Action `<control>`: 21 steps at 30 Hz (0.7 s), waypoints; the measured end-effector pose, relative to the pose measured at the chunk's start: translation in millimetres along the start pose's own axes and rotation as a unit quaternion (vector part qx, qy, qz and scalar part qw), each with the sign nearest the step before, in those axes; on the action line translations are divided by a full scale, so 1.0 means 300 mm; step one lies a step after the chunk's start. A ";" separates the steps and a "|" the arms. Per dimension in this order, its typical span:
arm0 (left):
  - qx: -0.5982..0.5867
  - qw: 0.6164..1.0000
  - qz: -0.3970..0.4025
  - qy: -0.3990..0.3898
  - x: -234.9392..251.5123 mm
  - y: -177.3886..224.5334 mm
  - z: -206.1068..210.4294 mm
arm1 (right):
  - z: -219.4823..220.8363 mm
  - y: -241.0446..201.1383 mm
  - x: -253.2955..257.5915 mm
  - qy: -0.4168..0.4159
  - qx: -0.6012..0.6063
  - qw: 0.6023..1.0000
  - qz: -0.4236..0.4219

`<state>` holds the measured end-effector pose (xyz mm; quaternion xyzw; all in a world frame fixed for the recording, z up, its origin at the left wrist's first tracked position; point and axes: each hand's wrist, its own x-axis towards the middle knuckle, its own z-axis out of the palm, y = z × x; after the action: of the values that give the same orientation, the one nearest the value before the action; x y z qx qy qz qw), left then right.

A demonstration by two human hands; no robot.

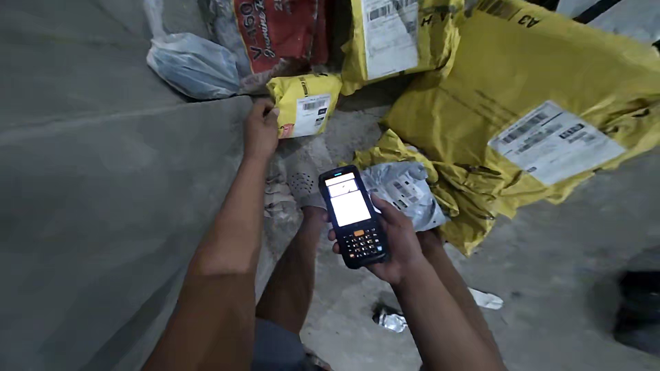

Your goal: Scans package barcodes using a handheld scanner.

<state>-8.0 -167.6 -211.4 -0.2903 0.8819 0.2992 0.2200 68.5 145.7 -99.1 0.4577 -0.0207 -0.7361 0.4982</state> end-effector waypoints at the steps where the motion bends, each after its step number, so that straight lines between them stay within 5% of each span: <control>1: -0.022 1.000 0.001 0.012 0.026 -0.014 0.037 | 0.003 -0.001 0.000 0.007 -0.018 1.000 -0.010; 7: -0.069 0.978 -0.163 0.114 0.166 -0.114 0.199 | -0.003 -0.010 -0.028 0.002 -0.125 0.987 -0.103; 11: -0.131 0.946 -0.273 0.112 0.209 -0.120 0.214 | -0.014 -0.029 -0.041 -0.009 -0.193 0.965 -0.179; 16: -0.136 0.964 -0.173 0.147 0.126 -0.071 0.251 | -0.038 -0.023 -0.044 -0.043 -0.187 0.966 -0.175; 21: -0.178 0.969 -0.106 0.133 -0.179 0.086 0.156 | -0.046 -0.028 -0.064 -0.064 -0.198 0.962 -0.175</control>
<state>24.9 -99.8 -204.7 -0.4539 0.8000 0.3848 0.0766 73.8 170.2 -98.7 0.2984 0.1739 -0.8291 0.4397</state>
